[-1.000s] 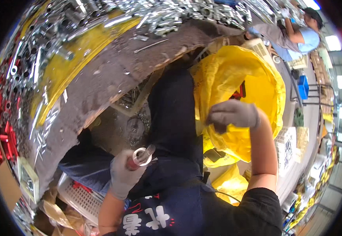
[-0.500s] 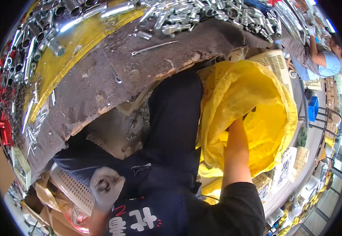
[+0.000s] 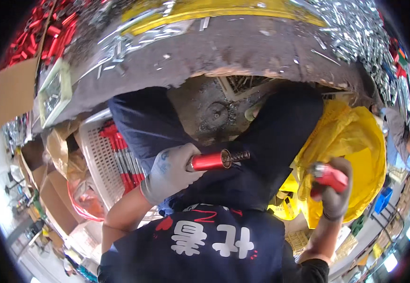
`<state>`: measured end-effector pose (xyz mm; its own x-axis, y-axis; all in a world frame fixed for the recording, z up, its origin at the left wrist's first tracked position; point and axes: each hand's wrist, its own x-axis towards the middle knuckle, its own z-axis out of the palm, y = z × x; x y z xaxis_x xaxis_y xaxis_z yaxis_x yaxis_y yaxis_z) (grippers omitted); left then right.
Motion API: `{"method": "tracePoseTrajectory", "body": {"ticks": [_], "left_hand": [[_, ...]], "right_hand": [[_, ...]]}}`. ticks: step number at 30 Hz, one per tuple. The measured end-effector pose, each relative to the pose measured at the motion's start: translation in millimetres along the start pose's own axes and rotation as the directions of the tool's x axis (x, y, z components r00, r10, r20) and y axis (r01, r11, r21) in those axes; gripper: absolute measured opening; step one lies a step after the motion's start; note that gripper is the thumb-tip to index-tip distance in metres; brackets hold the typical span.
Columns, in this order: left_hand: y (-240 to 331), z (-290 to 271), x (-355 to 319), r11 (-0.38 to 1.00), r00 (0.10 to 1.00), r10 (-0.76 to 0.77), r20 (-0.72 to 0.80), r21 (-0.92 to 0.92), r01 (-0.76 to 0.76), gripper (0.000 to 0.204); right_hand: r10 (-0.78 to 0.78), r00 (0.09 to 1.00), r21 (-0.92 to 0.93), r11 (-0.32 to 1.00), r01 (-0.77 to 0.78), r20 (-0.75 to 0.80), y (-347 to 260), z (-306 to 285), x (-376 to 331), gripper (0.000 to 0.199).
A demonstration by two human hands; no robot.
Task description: Manual assembly of metal components, tubes, and springs into hardware tools at a factory workbench.
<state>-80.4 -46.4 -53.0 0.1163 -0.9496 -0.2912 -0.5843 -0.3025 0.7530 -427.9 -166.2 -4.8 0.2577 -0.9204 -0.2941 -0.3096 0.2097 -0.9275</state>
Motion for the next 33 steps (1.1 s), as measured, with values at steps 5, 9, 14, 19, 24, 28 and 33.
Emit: {"method": "tracePoseTrajectory", "body": {"ticks": [5, 9, 14, 19, 24, 28, 33], "left_hand": [[-17.3, -22.1, -26.7, 0.999, 0.996, 0.014, 0.087, 0.032, -0.017, 0.028], [-34.7, -37.1, -36.3, 0.998, 0.962, 0.024, 0.272, -0.067, -0.006, 0.034], [-43.1, -58.5, -29.2, 0.924, 0.77, 0.157, 0.619, -0.368, 0.107, 0.037], [-48.0, -66.0, -22.3, 0.784, 0.539, 0.307, 0.784, -0.529, 0.323, 0.026], [-35.8, -82.1, -17.9, 0.853, 0.568, 0.255, 0.782, -0.458, 0.249, 0.031], [-24.7, -88.7, -29.9, 0.967, 0.822, 0.061, 0.567, -0.237, 0.091, 0.033], [-24.6, -82.0, -39.6, 0.998, 0.927, -0.06, 0.37, 0.04, 0.049, 0.034]], "right_hand": [[-0.316, 0.61, -0.188, 0.762, 0.619, 0.727, -59.7, 112.0, 65.4, 0.056], [-0.334, 0.239, -0.044, 0.499, 0.865, 0.912, -88.0, 152.4, 82.5, 0.05], [-0.495, -0.051, 0.07, 0.019, 0.997, 0.867, -109.6, 184.1, 75.8, 0.033], [-0.514, -0.585, 0.337, -0.498, 0.799, 0.628, -128.3, 203.7, 81.3, 0.035], [-0.471, -0.419, 0.285, -0.332, 0.899, 0.776, -146.2, 203.8, 69.5, 0.036], [-0.495, -0.244, 0.218, -0.111, 0.97, 0.834, -136.7, 198.1, 87.1, 0.032], [-0.545, 0.147, 0.05, 0.33, 0.943, 0.825, -70.3, 194.0, 81.5, 0.043]]}}
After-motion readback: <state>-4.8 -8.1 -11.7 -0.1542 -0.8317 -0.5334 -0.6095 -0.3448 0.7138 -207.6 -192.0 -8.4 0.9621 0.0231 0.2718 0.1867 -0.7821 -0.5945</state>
